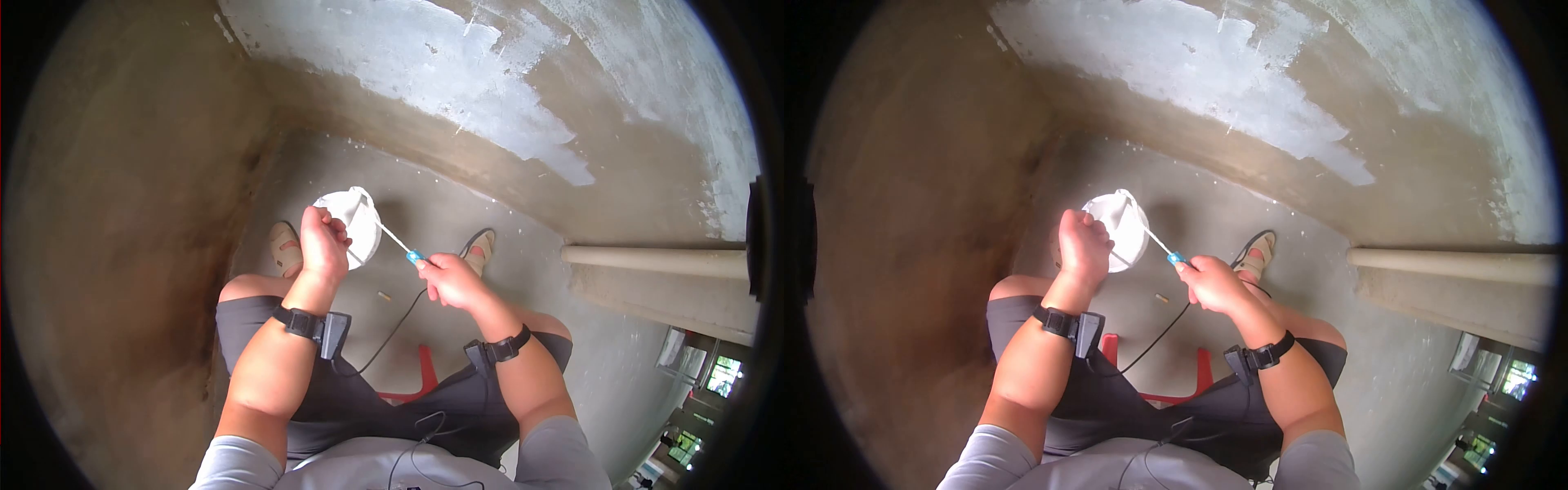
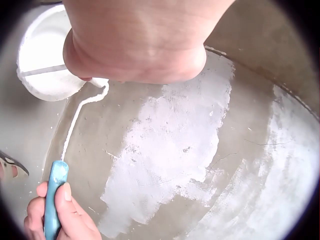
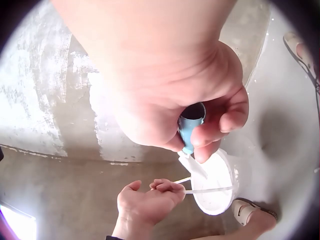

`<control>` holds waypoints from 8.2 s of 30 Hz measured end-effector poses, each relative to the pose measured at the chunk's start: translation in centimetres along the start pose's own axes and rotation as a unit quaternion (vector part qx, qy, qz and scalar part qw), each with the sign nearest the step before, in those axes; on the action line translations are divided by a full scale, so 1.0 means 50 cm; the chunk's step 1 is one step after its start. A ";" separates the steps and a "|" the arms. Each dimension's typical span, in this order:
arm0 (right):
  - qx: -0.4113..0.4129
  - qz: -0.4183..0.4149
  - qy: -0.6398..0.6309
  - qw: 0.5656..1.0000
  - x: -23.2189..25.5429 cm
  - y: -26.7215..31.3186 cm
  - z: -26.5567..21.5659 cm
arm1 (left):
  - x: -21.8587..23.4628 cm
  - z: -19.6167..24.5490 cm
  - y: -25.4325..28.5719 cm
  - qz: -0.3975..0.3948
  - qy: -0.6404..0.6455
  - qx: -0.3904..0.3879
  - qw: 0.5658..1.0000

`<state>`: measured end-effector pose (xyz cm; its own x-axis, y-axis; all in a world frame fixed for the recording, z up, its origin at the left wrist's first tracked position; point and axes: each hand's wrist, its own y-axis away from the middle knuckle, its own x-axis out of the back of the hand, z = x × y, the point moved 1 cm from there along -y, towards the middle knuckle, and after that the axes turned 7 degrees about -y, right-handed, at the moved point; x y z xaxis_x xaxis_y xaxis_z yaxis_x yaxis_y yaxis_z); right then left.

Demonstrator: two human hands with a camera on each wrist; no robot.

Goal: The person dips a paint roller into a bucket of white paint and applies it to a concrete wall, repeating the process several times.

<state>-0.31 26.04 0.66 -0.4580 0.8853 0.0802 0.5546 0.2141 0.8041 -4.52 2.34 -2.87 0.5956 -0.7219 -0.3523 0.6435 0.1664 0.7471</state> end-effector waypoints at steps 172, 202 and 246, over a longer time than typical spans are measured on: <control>-0.164 0.015 -0.706 0.689 0.244 -0.520 0.068 | -0.224 0.123 -0.175 0.044 -0.180 0.095 0.978; 0.012 0.001 -0.638 0.770 0.194 -0.014 -0.048 | -0.178 0.084 -0.066 0.022 -0.193 0.065 0.979; -0.112 0.045 -0.664 0.738 0.187 -0.322 -0.109 | -0.161 0.133 -0.089 0.050 -0.190 0.085 0.977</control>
<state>-17.29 28.62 -8.34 0.7409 0.5473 -0.3892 0.3441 0.1883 0.9199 -15.36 2.94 0.40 0.4096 -0.9102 -0.0617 0.4823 0.1586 0.8615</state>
